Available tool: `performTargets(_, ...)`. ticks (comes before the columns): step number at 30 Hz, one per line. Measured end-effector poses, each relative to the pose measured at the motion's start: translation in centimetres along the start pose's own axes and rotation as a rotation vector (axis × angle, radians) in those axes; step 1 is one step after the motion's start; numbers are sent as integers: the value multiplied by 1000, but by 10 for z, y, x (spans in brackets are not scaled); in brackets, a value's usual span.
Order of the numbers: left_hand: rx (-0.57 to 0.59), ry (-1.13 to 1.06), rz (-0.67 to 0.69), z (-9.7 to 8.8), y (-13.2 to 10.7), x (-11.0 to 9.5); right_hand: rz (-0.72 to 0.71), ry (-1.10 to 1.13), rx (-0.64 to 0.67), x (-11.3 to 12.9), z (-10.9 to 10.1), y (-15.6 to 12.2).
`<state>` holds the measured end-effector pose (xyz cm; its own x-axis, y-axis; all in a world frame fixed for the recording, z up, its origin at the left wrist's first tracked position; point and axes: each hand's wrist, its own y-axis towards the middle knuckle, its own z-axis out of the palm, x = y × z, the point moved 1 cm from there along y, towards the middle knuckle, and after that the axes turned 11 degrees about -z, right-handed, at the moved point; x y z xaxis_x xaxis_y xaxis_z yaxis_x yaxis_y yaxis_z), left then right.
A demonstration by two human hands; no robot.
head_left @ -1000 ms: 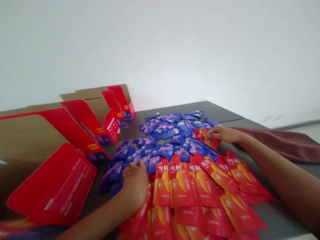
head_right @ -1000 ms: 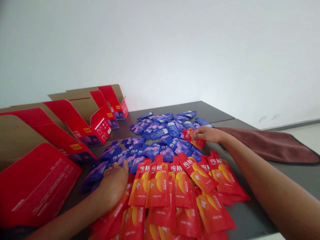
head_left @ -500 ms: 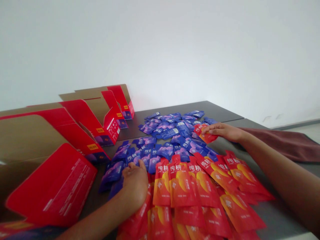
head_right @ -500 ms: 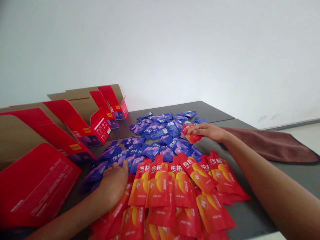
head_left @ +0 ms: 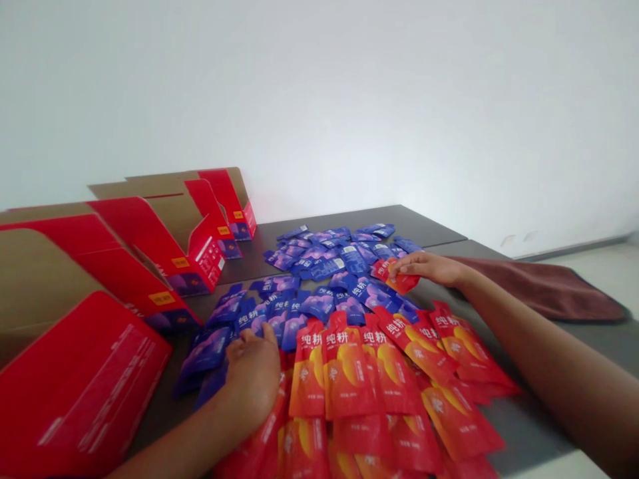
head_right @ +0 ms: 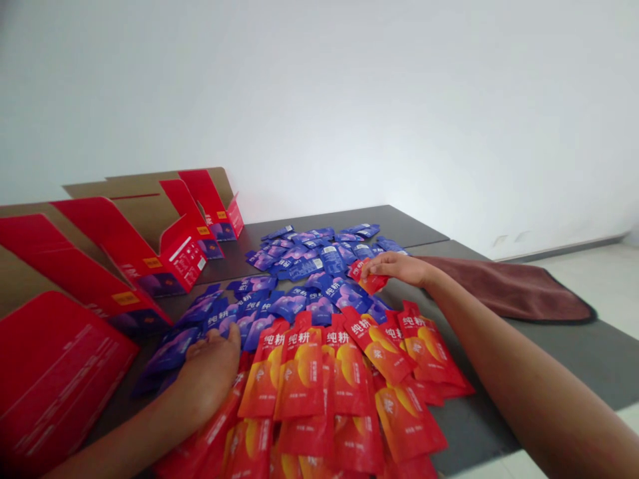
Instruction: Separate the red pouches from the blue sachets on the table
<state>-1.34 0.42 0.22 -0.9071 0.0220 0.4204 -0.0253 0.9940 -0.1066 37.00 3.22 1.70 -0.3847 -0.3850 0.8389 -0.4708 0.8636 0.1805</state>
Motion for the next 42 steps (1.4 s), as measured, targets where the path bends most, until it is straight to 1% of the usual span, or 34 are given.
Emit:
performTargets(6, 7, 20, -2, 0, 0, 0, 15, -8, 49, -4, -1, 1)
performTargets(12, 11, -2, -15, 3, 2, 0, 41, -13, 18, 1, 0, 1)
performTargets(20, 29, 5, -4, -2, -1, 1, 20, -10, 32, 5, 2, 1)
performTargets(23, 20, 12, -4, -2, -1, 0, 36, 0, 39, 5, 2, 1)
performTargets(32, 30, 9, -2, -3, -1, 0, 8, -11, 67, 2, 1, 0)
performTargets(38, -3, -7, -4, 0, 0, 0, 35, 0, 54, 0, 0, -1)
performTargets(42, -1, 5, 6, 1, 1, 0, 35, 7, 47, -1, 0, -1)
